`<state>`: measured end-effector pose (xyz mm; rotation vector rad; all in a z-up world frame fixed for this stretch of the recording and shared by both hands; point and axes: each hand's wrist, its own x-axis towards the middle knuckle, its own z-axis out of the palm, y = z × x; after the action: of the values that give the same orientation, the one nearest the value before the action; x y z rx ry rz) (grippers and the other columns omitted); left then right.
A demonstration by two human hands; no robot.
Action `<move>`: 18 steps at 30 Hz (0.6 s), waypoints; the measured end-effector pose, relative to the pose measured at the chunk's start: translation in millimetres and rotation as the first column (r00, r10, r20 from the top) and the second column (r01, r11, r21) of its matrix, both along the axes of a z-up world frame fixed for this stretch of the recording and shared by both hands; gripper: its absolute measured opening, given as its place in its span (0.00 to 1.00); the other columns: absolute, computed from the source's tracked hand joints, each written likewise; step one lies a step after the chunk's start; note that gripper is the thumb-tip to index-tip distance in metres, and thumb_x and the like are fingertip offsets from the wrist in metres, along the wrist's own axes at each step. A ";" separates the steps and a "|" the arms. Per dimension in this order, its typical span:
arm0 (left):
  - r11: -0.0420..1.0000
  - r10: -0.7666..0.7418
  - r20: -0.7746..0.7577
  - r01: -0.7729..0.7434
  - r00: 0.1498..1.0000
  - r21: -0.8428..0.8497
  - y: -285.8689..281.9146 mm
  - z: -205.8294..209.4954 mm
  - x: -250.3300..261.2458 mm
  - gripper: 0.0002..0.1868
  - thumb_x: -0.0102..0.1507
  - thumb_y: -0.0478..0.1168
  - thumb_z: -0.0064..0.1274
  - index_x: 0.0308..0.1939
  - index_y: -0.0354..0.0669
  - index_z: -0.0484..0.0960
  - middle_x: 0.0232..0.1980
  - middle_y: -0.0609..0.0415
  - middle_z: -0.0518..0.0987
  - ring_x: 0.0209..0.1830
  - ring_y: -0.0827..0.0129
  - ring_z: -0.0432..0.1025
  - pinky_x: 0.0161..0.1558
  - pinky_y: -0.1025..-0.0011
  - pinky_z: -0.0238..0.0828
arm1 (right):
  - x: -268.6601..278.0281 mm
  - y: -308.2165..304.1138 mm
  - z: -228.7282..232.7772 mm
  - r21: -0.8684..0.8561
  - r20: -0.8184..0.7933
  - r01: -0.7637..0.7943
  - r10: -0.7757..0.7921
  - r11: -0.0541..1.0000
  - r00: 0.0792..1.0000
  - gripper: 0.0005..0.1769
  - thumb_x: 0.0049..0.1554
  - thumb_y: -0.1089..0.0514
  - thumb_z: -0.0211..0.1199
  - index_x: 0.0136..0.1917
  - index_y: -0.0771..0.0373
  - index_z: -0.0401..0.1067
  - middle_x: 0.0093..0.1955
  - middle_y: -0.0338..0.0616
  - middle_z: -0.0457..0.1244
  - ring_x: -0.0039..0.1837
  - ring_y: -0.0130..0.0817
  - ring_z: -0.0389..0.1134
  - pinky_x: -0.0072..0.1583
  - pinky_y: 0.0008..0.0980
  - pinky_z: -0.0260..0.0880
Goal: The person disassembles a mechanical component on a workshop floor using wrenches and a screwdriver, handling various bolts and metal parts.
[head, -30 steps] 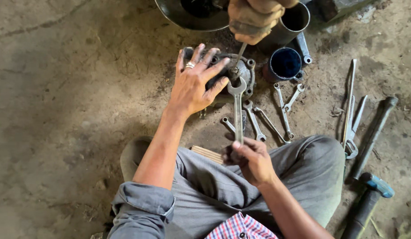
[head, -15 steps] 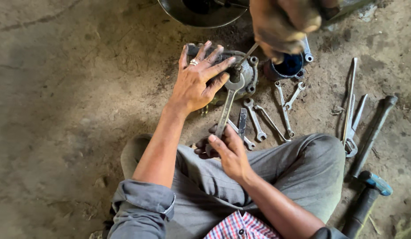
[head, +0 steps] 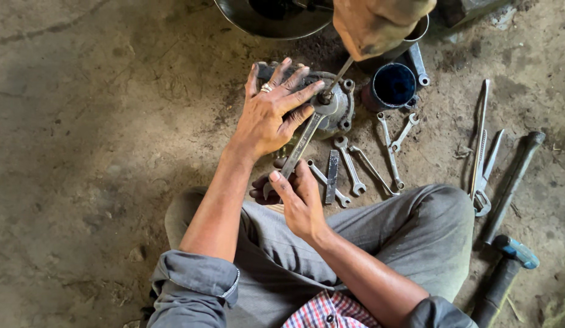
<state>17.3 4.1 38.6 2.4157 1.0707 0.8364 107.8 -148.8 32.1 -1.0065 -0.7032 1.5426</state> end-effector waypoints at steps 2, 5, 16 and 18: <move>1.000 0.002 0.004 -0.002 1.000 -0.004 -0.1 -2.3 -0.6 0.22 0.71 0.56 0.51 0.70 0.71 0.75 0.76 0.56 0.70 0.82 0.57 0.54 0.79 0.40 0.27 | 1.3 -1.0 -1.3 0.001 -0.025 0.013 -0.013 1.000 1.000 0.15 0.66 0.61 0.56 0.64 0.67 0.61 0.47 0.45 0.67 0.47 0.32 0.72 0.49 0.35 0.79; 1.000 0.028 0.008 -0.028 1.000 -0.009 2.1 -10.0 -0.7 0.22 0.71 0.56 0.50 0.70 0.71 0.75 0.76 0.57 0.70 0.82 0.59 0.53 0.79 0.40 0.29 | 5.0 -5.6 -1.4 0.005 -0.042 0.032 -0.032 0.999 0.999 0.12 0.67 0.62 0.56 0.62 0.68 0.61 0.47 0.47 0.66 0.47 0.33 0.72 0.48 0.34 0.77; 0.715 0.545 -0.296 -0.619 0.785 -0.325 9.8 -8.1 12.2 0.41 0.69 0.60 0.46 0.73 0.29 0.57 0.45 0.29 0.81 0.46 0.36 0.77 0.50 0.45 0.72 | 16.0 -12.1 11.7 -0.173 -0.158 0.027 -0.054 0.985 0.986 0.12 0.64 0.60 0.56 0.59 0.64 0.61 0.43 0.48 0.66 0.42 0.37 0.70 0.41 0.33 0.74; 0.764 0.553 -0.275 -0.611 0.786 -0.210 10.2 -8.5 12.4 0.40 0.68 0.58 0.49 0.70 0.26 0.60 0.41 0.29 0.82 0.40 0.36 0.78 0.44 0.46 0.73 | 16.5 -14.1 13.3 -0.204 -0.144 0.035 -0.065 0.978 0.988 0.13 0.64 0.59 0.56 0.61 0.64 0.62 0.42 0.46 0.65 0.39 0.34 0.67 0.37 0.30 0.68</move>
<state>29.7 14.3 30.2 1.9479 1.9439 0.5538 124.2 -162.9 45.3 -1.0358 -0.4204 1.6497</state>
